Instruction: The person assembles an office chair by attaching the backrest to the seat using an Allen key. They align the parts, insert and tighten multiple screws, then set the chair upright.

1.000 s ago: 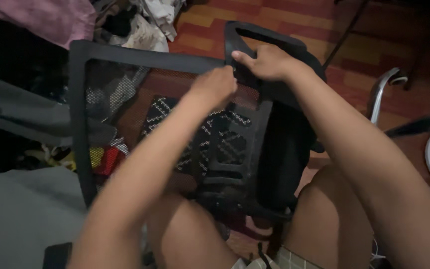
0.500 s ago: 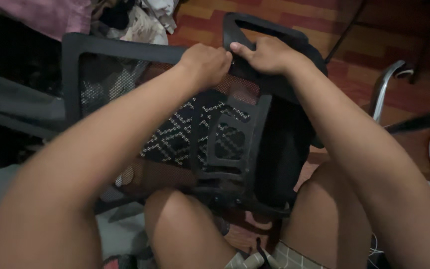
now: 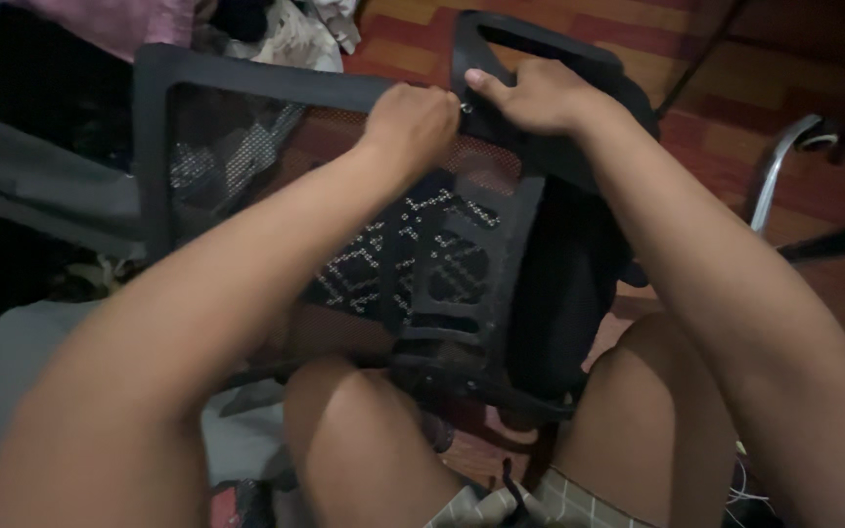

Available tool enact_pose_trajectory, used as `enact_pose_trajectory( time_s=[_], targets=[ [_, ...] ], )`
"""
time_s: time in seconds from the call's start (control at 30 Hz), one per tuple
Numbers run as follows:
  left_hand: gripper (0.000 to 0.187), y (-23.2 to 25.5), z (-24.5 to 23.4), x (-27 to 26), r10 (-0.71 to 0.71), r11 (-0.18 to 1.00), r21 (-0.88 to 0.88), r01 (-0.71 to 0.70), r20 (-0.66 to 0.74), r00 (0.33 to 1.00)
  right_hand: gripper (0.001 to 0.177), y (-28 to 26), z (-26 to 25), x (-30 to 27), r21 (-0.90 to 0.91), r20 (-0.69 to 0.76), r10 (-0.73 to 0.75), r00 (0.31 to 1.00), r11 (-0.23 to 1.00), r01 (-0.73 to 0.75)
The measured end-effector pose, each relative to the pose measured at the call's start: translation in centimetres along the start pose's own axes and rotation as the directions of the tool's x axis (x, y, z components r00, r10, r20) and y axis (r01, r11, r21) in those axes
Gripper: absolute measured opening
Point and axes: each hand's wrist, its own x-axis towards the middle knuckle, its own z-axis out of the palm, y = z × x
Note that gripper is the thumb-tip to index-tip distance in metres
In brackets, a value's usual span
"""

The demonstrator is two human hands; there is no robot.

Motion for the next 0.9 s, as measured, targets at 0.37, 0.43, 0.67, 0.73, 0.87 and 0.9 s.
enact_pose_trajectory(
  time_s=[0.37, 0.43, 0.67, 0.73, 0.87, 0.9],
  targets=[
    [0.021, -3.9, -1.1, 1.8, 0.381, 0.866, 0.424, -0.263, -0.222, 0.897, 0.097, 0.0, -0.4, -0.4, 0.036, 0.013, -0.027, 1.000, 0.999, 0.026],
    [0.018, -3.1, -0.9, 0.6, 0.147, 0.972, 0.228, -0.053, -0.415, 0.898, 0.099, -0.2, -0.5, -0.4, 0.023, 0.017, -0.038, 0.999, 0.999, 0.037],
    [0.045, 0.8, -0.5, -0.1, -0.580, 0.282, -0.843, 0.459, 0.231, 0.781, 0.094, 0.2, 0.0, 0.2, 0.021, -0.028, -0.039, 0.999, 0.999, 0.040],
    [0.048, 2.5, -0.3, 1.3, -0.607, 0.056, -0.861, 0.505, 0.373, 0.702, 0.094, 0.3, 0.0, 0.4, 0.014, -0.061, -0.064, 0.996, 0.998, 0.065],
    [0.042, 4.1, -0.5, 2.7, -0.700, 0.301, -0.788, 0.536, 0.199, 0.686, 0.096, 0.5, -0.1, 0.3, -0.010, -0.019, -0.025, 0.999, 1.000, 0.025],
    [0.040, 4.1, -0.8, 2.8, -0.691, 0.320, -0.765, 0.559, 0.216, 0.690, 0.096, 0.4, -0.2, 0.2, -0.009, 0.008, 0.001, 1.000, 1.000, -0.001]
  ],
)
